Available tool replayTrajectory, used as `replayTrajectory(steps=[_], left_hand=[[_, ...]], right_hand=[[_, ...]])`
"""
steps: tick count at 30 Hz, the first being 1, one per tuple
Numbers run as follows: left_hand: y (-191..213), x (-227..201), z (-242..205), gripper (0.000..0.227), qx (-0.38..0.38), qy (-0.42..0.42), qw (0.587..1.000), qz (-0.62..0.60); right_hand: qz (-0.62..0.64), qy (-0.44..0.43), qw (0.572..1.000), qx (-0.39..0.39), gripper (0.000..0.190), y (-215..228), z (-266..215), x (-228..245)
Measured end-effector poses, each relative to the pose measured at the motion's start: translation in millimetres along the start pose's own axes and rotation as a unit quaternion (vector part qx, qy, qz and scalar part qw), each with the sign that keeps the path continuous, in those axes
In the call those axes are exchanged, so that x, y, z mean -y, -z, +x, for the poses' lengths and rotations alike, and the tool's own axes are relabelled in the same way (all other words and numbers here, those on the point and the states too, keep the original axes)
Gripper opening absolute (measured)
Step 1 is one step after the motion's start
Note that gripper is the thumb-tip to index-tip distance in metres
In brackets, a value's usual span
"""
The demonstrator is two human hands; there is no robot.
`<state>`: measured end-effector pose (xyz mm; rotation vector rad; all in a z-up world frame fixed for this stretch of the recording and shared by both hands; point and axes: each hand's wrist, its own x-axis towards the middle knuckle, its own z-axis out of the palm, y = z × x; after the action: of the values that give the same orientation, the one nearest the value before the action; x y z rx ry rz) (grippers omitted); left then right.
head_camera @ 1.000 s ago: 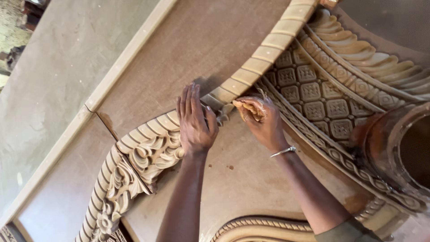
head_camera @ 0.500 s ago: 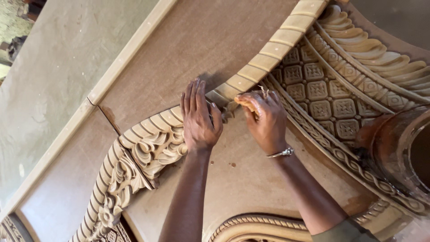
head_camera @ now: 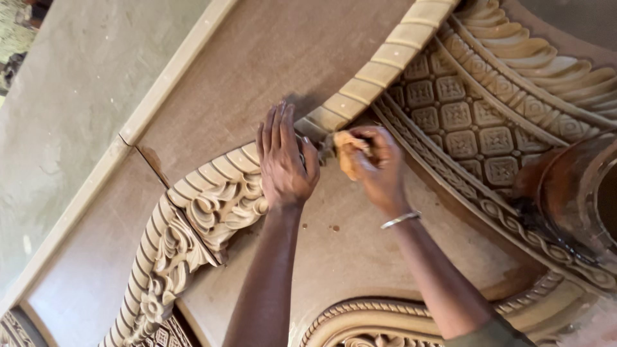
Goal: The person applies a liquid finish to a carved wooden headboard using a cloth. They repeatedly dip the cloth into a metal can and wipe the finish onto the ornate edges and flat surfaces of the headboard.
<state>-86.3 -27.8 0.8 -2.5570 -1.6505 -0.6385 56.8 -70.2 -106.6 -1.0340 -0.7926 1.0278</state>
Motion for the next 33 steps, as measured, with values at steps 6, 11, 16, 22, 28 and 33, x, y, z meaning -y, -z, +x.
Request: replayTrajectory(steps=[6,11,16,22,28,33], left_hand=[[1.1,-0.4,0.7,0.058,-0.005,0.004,1.000,-0.016],[-4.4,5.6,-4.8,0.056,-0.010,-0.012,1.000,-0.011],[-4.8,5.7,-0.2,0.055,-0.013,-0.021,1.000,-0.014],[-4.6,3.6,1.0,0.053,-0.018,-0.025,0.999,-0.016],[-3.2,6.7,-5.7,0.051,-0.013,-0.032,0.999,-0.021],[-0.3,4.9,-1.8,0.051,-0.032,-0.033,0.998,-0.037]], right_hand=[[-0.048,-0.054,0.995,-0.062,0.021,-3.9,-7.2,-5.1],[-0.133,0.061,0.989,-0.016,0.023,-10.1,-13.8,2.8],[-0.101,-0.023,0.991,-0.082,0.019,-4.6,-4.8,9.0],[-0.138,0.052,0.985,-0.094,0.019,-12.7,-5.7,5.1],[-0.076,0.052,0.996,-0.016,0.017,-17.1,-28.5,2.6],[-0.114,-0.012,0.993,-0.018,0.014,-9.3,-39.0,17.7]])
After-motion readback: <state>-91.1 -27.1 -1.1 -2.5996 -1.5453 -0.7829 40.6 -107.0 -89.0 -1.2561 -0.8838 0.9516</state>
